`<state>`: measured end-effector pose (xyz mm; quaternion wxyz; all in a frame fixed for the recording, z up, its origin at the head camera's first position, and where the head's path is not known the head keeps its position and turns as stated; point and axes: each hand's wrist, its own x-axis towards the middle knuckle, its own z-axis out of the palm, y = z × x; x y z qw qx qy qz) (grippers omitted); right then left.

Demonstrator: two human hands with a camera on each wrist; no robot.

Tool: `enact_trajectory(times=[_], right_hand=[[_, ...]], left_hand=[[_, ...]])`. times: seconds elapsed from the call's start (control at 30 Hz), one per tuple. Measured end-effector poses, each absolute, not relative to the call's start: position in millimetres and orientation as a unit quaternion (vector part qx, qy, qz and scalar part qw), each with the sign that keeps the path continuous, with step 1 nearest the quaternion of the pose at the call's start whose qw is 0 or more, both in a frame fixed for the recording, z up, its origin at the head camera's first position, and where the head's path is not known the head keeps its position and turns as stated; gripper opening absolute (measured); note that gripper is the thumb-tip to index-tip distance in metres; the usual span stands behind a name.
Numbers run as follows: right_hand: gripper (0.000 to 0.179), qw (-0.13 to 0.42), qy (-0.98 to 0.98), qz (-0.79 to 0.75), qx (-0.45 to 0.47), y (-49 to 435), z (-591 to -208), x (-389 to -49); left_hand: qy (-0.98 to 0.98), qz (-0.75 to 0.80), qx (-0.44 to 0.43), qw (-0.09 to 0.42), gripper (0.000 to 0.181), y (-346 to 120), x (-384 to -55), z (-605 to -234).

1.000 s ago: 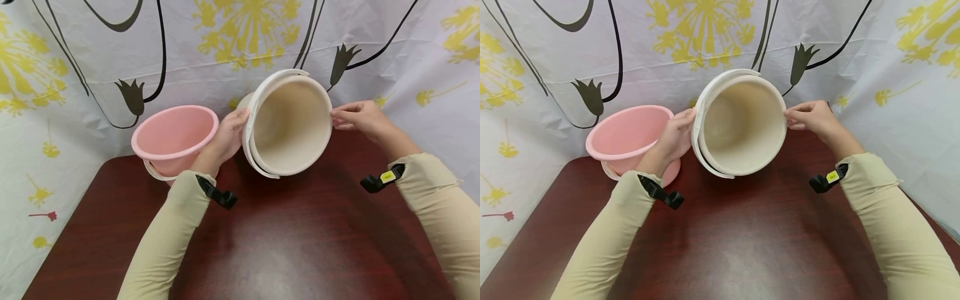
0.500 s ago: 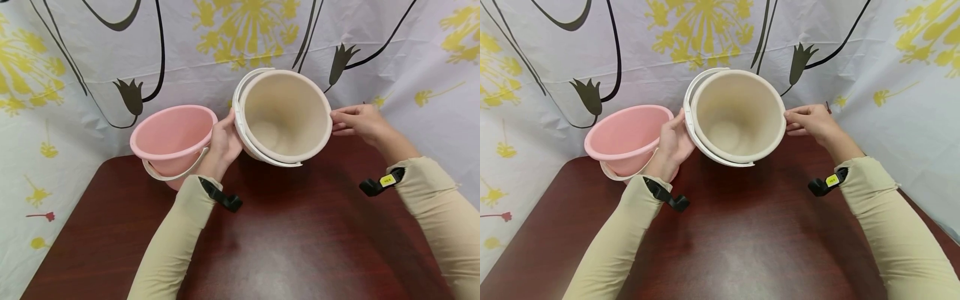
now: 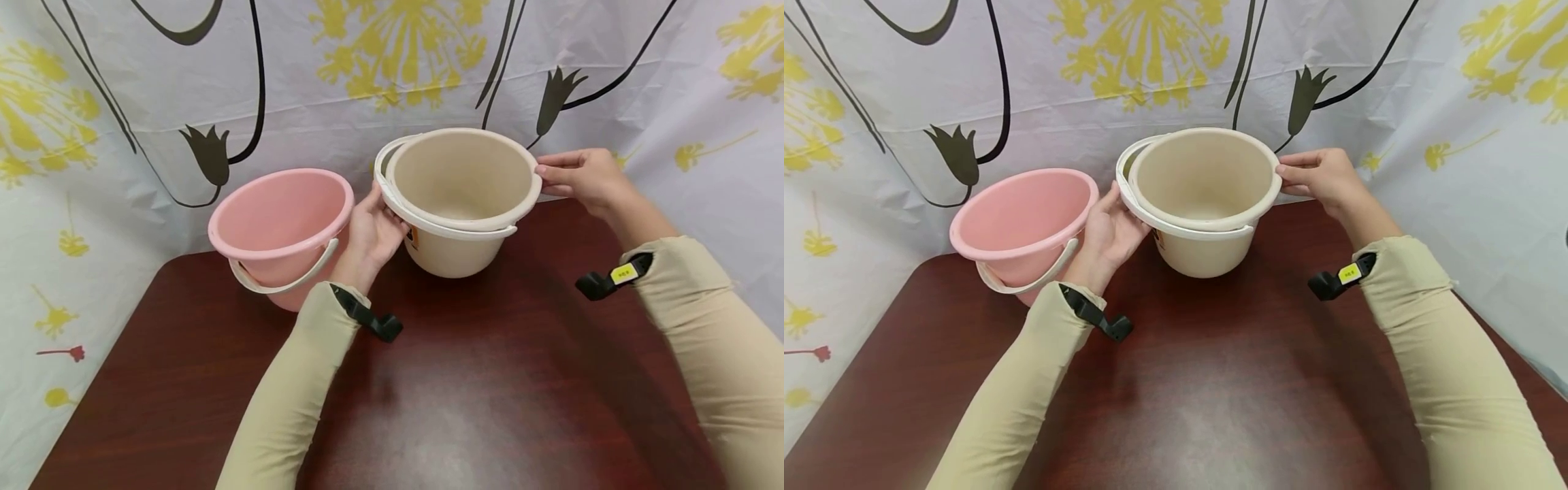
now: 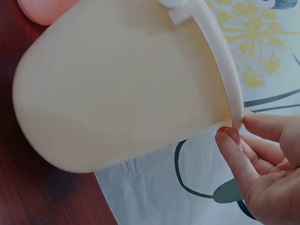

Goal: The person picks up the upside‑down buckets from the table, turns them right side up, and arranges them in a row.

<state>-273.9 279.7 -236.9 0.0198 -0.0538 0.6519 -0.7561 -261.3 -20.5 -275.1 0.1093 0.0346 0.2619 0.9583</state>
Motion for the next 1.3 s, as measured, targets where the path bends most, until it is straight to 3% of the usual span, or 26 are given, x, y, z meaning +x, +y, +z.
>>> enact_trajectory(times=[0.33,0.7,0.93,1.3], right_hand=[[0.012,0.021,0.660,-0.750,-0.046,281,-249,-285],[0.011,0.015,0.656,-0.754,-0.029,282,-256,-289],[0.008,0.017,0.660,-0.750,-0.035,282,-257,-289],[0.007,0.019,0.648,-0.760,-0.048,284,-259,-292]], left_hand=[[0.260,0.957,-0.018,0.128,0.045,-17,-268,-283],[0.263,0.954,-0.017,0.140,0.049,-17,-272,-290],[0.246,0.958,-0.048,0.138,0.026,-20,-274,-295],[0.273,0.948,-0.098,0.133,0.011,-29,-273,-326]])
